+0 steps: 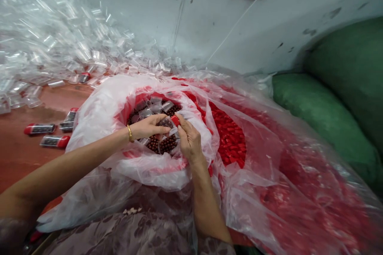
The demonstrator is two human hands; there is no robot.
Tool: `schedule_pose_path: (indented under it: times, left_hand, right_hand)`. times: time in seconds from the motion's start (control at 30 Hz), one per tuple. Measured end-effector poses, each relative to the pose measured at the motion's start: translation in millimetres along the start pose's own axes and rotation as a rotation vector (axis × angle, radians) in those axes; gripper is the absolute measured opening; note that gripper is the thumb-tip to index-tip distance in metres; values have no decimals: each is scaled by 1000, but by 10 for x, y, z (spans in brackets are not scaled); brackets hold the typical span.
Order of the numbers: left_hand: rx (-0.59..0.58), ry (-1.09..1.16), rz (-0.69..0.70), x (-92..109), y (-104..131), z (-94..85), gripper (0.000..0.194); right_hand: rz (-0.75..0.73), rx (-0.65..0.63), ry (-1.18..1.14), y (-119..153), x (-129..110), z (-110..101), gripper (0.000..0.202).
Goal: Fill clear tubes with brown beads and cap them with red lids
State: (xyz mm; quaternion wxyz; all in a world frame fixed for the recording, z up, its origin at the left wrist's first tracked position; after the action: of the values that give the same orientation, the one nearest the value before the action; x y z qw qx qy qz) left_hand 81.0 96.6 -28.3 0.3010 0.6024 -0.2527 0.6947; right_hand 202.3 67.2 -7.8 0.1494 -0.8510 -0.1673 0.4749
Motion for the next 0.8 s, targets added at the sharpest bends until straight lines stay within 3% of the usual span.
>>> schedule_pose_path:
  times: [0.17,0.37,0.53,0.67,0.8]
  left_hand:
    - [-9,-113,-14,17,30,26,30]
    - [84,-184,5,81,54,11,17]
    - [81,-244,-19,79,65,27,15]
    - [56,-284,-35,33,64,25,16]
    - [30,-281,16,44,62,30,21]
  right_hand:
    - [-23,-30,56,-9,-39,28,42]
    - [-21,-53,60,0,-50,58,40]
    - [-191,-90,150,21,-127,67,42]
    - [-295,-161,320,25,-212,85,42]
    - [-435,-154,510,21,-371,54,42]
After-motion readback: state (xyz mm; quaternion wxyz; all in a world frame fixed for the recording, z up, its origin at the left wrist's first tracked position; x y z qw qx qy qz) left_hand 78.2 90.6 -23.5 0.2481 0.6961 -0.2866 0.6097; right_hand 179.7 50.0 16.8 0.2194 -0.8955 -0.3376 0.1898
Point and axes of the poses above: each hand's wrist, its own y-axis away from the middle knuckle, its own z-axis out of the palm, x = y × z, the point moved 7 cm from there along -y, towards the middle knuckle, and after that the axes turned 2 degrees about -x, right-handed, at the moved point
